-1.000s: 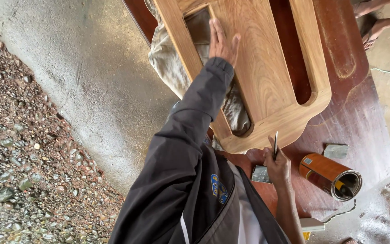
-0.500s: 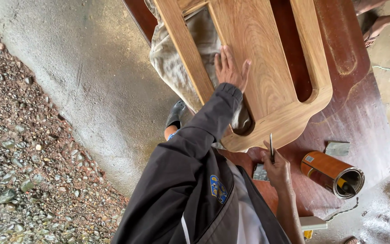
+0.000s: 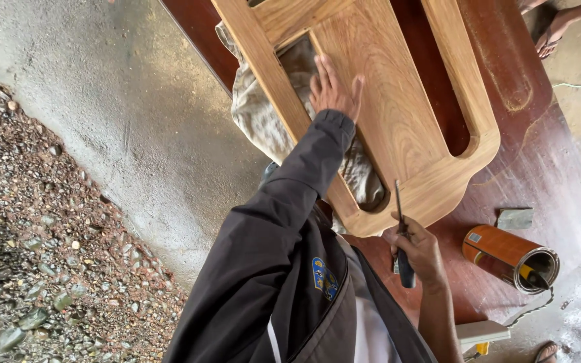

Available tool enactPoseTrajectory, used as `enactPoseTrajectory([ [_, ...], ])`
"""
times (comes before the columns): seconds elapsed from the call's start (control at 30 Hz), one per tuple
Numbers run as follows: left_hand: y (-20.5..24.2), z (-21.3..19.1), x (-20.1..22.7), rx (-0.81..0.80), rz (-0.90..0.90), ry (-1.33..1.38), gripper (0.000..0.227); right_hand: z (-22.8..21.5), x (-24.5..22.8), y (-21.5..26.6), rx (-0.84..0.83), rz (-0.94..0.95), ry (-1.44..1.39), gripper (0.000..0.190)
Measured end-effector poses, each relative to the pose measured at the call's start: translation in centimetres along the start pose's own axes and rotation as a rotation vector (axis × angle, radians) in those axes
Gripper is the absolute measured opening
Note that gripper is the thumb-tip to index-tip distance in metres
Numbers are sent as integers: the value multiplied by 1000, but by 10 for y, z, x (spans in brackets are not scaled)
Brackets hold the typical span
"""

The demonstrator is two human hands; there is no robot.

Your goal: Refining the surface and joints of a wooden furniture frame using a chisel and sandpaper

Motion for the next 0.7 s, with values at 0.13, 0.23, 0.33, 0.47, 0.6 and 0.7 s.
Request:
enactPoseTrajectory([
  [0.13, 37, 8, -6, -29, 65, 10, 79, 18, -35, -7, -86, -73, -339, 58],
  [0.23, 63, 11, -2, -61, 108, 25, 83, 20, -51, -14, -98, -87, -437, 61],
  [0.33, 80, 7, 4, -107, 97, 64, 81, 14, -46, -25, -92, -2, -463, 50],
  [0.47, 101, 4, 11, -138, 91, 141, 82, 2, -31, -26, -49, 114, -629, 40],
  [0.6, 97, 5, 12, -115, 71, 146, 82, -28, 8, -37, -169, 213, -503, 55],
  [0.7, 81, 3, 12, -85, 47, 98, 79, -5, -26, -38, -37, 94, -381, 34],
])
Point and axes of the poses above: each hand's wrist, its own y-axis away from the middle knuckle, its own z-axis out of the palm, x = y × z, the point moved 2 cm from there along -y, towards the middle knuckle, and after that the axes turned 3 degrees about -y, right-handed, at the moved point
